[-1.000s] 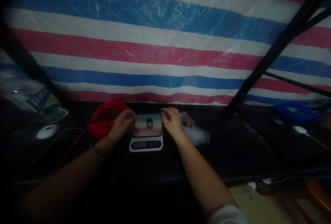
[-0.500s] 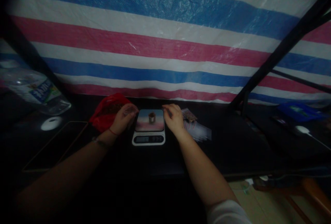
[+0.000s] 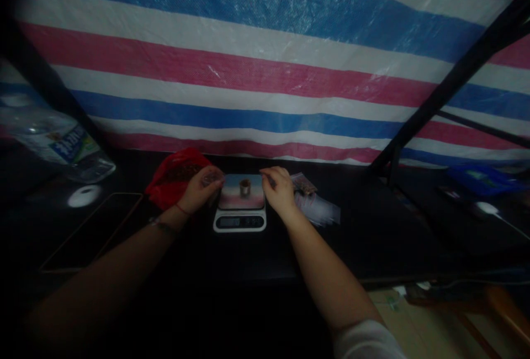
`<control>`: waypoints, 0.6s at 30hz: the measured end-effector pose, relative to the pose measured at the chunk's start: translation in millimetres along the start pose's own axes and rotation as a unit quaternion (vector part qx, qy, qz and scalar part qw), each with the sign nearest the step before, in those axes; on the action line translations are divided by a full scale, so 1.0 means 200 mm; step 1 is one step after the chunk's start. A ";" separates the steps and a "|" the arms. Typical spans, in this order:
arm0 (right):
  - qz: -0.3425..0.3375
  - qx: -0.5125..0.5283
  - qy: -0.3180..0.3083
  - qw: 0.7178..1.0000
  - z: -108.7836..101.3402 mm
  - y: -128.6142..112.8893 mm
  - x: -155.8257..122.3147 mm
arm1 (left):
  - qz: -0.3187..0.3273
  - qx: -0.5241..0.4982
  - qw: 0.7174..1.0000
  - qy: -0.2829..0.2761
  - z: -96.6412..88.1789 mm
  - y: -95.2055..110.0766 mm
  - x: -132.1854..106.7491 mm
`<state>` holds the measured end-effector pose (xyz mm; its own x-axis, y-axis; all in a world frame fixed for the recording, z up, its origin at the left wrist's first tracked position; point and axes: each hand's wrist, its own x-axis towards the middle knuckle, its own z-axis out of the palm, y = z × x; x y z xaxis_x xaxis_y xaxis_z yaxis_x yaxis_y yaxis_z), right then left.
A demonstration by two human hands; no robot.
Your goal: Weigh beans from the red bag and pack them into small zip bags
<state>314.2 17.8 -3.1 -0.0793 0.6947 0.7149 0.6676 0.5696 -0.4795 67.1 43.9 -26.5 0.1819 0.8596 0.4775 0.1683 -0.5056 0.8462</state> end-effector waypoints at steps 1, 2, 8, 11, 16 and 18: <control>-0.001 0.001 -0.005 1.000 0.00 0.00 0.00 | -0.001 0.004 1.000 0.000 0.00 0.00 0.00; -0.003 0.001 -0.012 1.000 0.01 0.00 0.00 | -0.003 0.011 1.000 0.003 0.00 -0.01 0.00; -0.010 -0.006 -0.049 0.999 0.07 0.00 -0.03 | -0.010 0.042 0.999 0.030 0.00 -0.04 0.02; -0.009 -0.004 -0.057 0.998 0.08 -0.01 -0.03 | -0.013 0.021 0.999 0.033 -0.01 -0.04 0.02; 0.010 0.003 -0.060 0.998 0.09 -0.02 -0.03 | -0.009 -0.009 1.000 0.018 -0.01 -0.02 0.02; 0.014 0.007 -0.061 0.998 0.08 -0.02 -0.03 | -0.008 0.015 1.000 0.011 -0.01 0.00 0.02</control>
<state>299.7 19.0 -13.8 -0.1501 0.7581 0.6346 0.6601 0.5547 -0.5065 66.1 47.7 -24.3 0.1586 0.8684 0.4699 0.1996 -0.4943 0.8461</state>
